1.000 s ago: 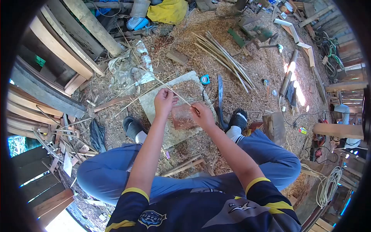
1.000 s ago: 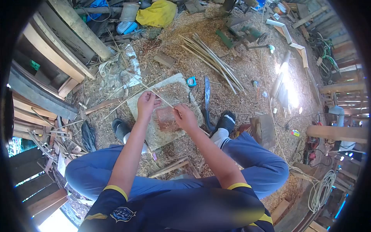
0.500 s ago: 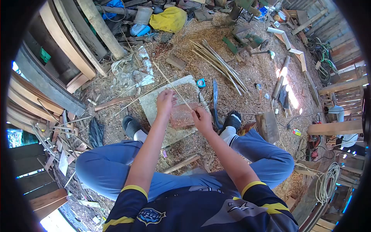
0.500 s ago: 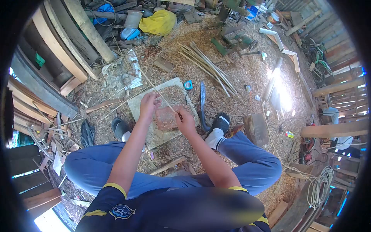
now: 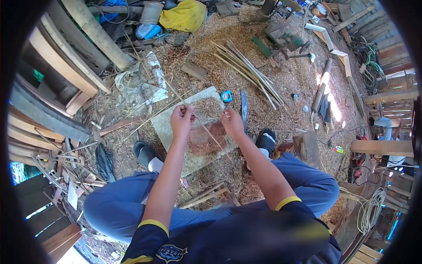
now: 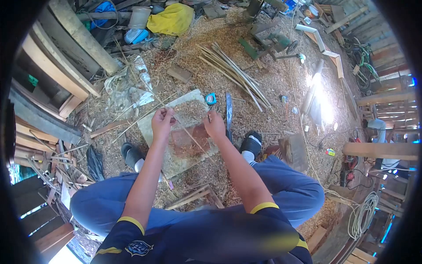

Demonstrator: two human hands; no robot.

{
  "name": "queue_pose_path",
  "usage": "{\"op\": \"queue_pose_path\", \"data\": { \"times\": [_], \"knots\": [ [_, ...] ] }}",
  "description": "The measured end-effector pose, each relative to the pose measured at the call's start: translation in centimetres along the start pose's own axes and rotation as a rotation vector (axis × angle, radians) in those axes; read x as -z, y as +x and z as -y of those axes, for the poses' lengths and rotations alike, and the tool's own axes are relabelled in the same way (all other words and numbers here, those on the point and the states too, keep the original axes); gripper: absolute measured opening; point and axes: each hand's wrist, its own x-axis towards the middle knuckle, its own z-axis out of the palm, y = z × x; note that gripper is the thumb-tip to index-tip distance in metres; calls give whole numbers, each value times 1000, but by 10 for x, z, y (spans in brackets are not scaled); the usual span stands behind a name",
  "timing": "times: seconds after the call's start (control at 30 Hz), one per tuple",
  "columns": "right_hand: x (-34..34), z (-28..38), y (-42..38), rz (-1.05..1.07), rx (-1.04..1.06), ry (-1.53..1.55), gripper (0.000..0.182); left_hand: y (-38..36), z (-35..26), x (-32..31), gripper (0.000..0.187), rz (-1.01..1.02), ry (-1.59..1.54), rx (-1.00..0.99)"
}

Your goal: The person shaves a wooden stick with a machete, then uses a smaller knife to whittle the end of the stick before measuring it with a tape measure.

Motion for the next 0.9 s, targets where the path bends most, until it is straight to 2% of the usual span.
{"op": "queue_pose_path", "data": {
  "times": [0.07,0.23,0.33,0.47,0.6,0.7,0.8,0.83,0.9],
  "knots": [
    [-1,-4,27,-71,93,-114,31,8,4,-4,19,-9,43,-22],
    [-26,-22,90,-124,147,-282,50,21,13,-11,20,22,6,-46],
    [-35,-19,110,40,70,-448,54,28,15,-12,21,49,-1,-1],
    [-34,-10,119,103,-69,-433,51,20,19,-12,21,102,-29,22],
    [-14,-12,104,-67,65,-313,48,8,11,-18,21,162,-54,32],
    [-7,-12,94,-299,133,-180,44,-5,-5,-25,20,178,-49,27],
    [10,-8,99,-73,-219,927,35,-21,-19,-33,19,175,-35,-38],
    [33,20,96,-80,-463,1055,28,-26,-22,-35,19,172,-35,-70],
    [93,81,71,93,-530,1436,32,-36,-23,-41,19,191,-53,-167]
  ]
}}
